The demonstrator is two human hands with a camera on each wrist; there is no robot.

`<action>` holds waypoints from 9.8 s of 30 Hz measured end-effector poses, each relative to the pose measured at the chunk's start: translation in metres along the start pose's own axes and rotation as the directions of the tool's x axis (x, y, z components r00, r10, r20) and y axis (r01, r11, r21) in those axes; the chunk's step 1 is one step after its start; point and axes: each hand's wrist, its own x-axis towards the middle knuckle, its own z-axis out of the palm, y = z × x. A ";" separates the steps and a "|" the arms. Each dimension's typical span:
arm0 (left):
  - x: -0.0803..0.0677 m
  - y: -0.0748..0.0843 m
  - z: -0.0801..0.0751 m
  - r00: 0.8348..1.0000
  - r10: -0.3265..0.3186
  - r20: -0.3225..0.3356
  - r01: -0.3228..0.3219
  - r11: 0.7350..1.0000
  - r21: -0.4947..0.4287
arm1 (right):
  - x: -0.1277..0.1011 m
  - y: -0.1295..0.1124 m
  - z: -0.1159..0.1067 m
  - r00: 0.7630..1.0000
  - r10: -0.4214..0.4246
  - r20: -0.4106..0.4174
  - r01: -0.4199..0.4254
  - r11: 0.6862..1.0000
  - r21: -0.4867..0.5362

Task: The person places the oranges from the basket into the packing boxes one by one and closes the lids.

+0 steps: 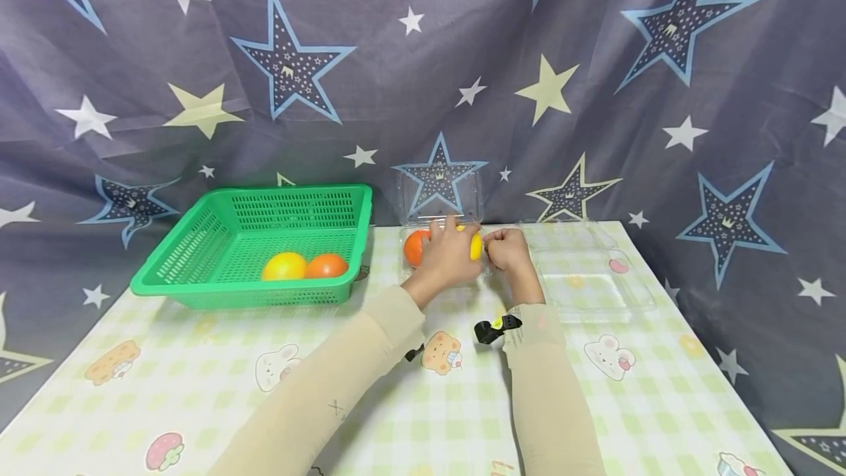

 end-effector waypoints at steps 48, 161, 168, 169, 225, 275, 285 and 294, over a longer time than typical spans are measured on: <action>-0.001 -0.042 -0.003 0.968 0.109 -0.224 -0.140 0.982 -0.127 | -0.006 -0.002 0.001 1.000 0.025 0.013 -0.026 0.998 0.056; -0.014 -0.109 -0.066 0.877 0.182 -0.445 -0.306 0.925 -0.225 | -0.010 -0.002 0.004 1.000 0.009 0.027 -0.010 0.999 0.049; -0.024 -0.111 -0.065 0.892 0.238 -0.383 -0.330 0.924 -0.194 | -0.010 -0.002 0.000 1.000 -0.012 0.014 0.011 0.999 0.039; -0.025 -0.112 -0.065 0.891 0.246 -0.382 -0.335 0.923 -0.188 | -0.011 -0.002 -0.001 1.000 -0.013 0.015 0.013 0.999 0.034; -0.070 -0.093 -0.037 0.916 0.292 -0.275 -0.257 0.954 0.157 | -0.072 -0.045 -0.029 0.563 -0.651 0.509 0.787 0.234 -0.571; -0.069 -0.093 -0.023 0.903 0.419 -0.094 -0.363 0.862 0.353 | -0.076 -0.016 -0.015 0.483 -0.664 0.571 0.791 0.052 -0.610; -0.065 -0.097 -0.020 0.885 0.454 -0.099 -0.385 0.837 0.389 | -0.075 -0.015 -0.012 0.504 -0.637 0.583 0.770 0.027 -0.637; -0.066 -0.097 -0.021 0.878 0.467 -0.108 -0.388 0.824 0.414 | -0.074 -0.012 -0.008 0.476 -0.652 0.590 0.734 -0.074 -0.675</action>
